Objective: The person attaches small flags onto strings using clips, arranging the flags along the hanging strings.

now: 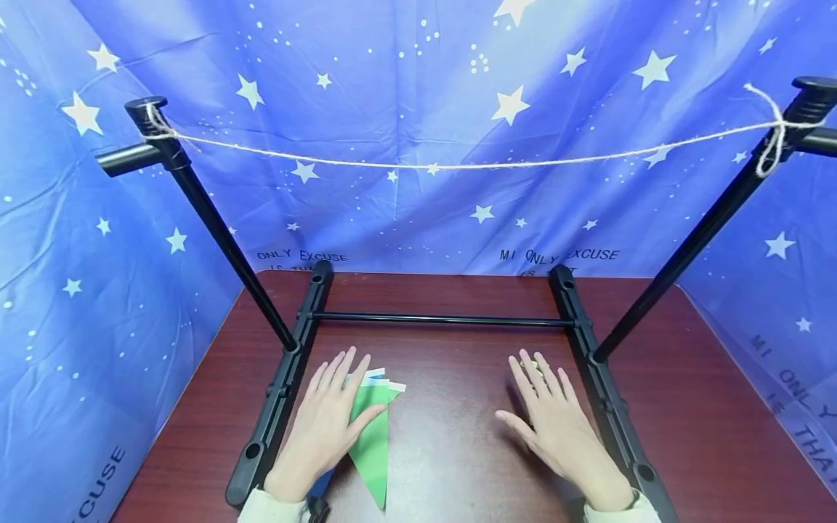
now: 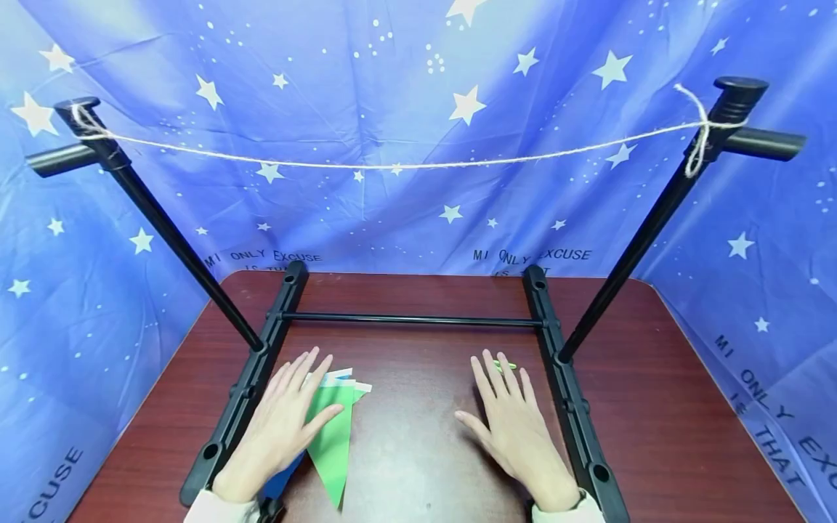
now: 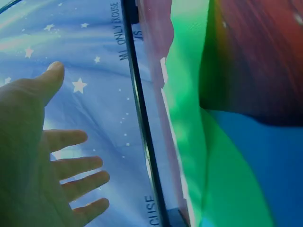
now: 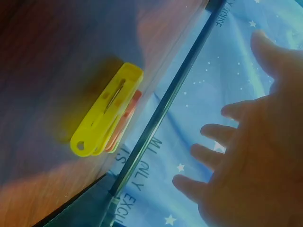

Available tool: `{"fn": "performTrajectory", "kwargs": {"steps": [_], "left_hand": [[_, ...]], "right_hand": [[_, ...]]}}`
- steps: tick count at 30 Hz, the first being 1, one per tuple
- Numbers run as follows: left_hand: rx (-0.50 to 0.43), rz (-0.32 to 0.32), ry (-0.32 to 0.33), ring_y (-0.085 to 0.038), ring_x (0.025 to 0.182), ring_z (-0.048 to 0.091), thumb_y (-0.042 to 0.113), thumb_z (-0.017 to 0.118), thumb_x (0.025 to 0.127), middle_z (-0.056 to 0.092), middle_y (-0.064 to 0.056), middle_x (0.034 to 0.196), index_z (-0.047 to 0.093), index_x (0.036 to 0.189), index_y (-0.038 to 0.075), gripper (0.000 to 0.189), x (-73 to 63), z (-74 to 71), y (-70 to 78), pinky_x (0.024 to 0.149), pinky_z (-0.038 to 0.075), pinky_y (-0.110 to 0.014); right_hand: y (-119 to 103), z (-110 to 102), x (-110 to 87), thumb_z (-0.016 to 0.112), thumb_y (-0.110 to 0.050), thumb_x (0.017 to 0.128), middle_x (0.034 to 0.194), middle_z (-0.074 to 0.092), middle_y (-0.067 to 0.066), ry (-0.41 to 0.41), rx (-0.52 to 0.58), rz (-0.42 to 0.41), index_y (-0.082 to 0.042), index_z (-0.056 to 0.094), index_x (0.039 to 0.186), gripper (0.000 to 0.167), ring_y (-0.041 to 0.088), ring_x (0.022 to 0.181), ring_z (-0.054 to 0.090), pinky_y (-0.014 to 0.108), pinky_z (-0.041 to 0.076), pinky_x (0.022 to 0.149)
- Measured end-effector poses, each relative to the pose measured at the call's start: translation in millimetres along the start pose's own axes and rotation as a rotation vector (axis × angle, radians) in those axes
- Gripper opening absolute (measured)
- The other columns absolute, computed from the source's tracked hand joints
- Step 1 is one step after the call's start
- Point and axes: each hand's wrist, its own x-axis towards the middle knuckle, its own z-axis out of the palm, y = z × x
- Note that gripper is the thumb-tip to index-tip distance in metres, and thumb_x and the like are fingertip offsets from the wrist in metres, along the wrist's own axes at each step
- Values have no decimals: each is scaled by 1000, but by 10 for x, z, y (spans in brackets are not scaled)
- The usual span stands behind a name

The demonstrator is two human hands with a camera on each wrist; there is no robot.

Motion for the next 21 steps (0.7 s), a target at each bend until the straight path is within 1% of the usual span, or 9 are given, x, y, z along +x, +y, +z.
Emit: {"fn": "performTrajectory", "kwargs": {"steps": [2,4,9,13,15,17,19,21], "left_hand": [[-22,4,29,-35,137,44,52,65,91,46,-18,150,46,148,9,74,6,8,-18,113,33,-53],[-48,-4,51,-34,134,47,51,67,91,50,-16,146,48,146,8,73,7,17,-38,110,36,-53],[-115,-53,79,-29,128,52,50,70,89,57,-10,137,53,140,11,67,5,34,-97,107,39,-50],[-144,-46,125,-24,113,60,45,74,87,64,-4,121,62,129,12,55,15,64,-156,98,46,-45],[-146,-40,146,-23,106,62,42,76,86,66,-2,114,65,123,12,49,15,91,-184,92,48,-43],[-154,-37,159,-22,102,62,40,78,84,67,-1,110,66,119,12,46,13,120,-213,88,49,-42],[-175,-47,159,-21,100,63,39,79,83,67,-1,109,67,118,13,45,9,139,-241,87,49,-42],[-202,-62,155,-21,99,63,38,80,83,68,-1,108,68,117,13,44,8,151,-272,86,50,-43]], "right_hand": [[15,-9,-3,59,-53,94,159,31,16,2,18,-10,-8,29,156,82,38,148,25,61,22,114],[32,-17,-5,60,-53,94,159,32,17,7,29,-23,-7,29,156,83,38,147,27,61,24,113],[75,-34,-15,63,-50,93,154,39,19,21,53,-58,-5,35,153,80,38,141,37,58,30,110],[92,-45,-34,66,-48,92,150,44,18,8,72,-59,-3,42,148,75,36,137,44,55,34,108],[94,-55,-42,67,-47,92,148,47,17,-10,84,-41,-4,46,146,73,36,134,46,56,37,107],[103,-65,-42,67,-49,91,145,50,16,-44,98,1,-5,48,145,72,36,131,49,57,40,104],[123,-78,-36,68,-50,90,141,54,16,-72,113,40,-6,49,144,72,36,127,52,58,42,101],[153,-89,-28,69,-50,89,134,58,14,-83,126,70,-7,49,144,72,34,122,55,57,45,98]]}}
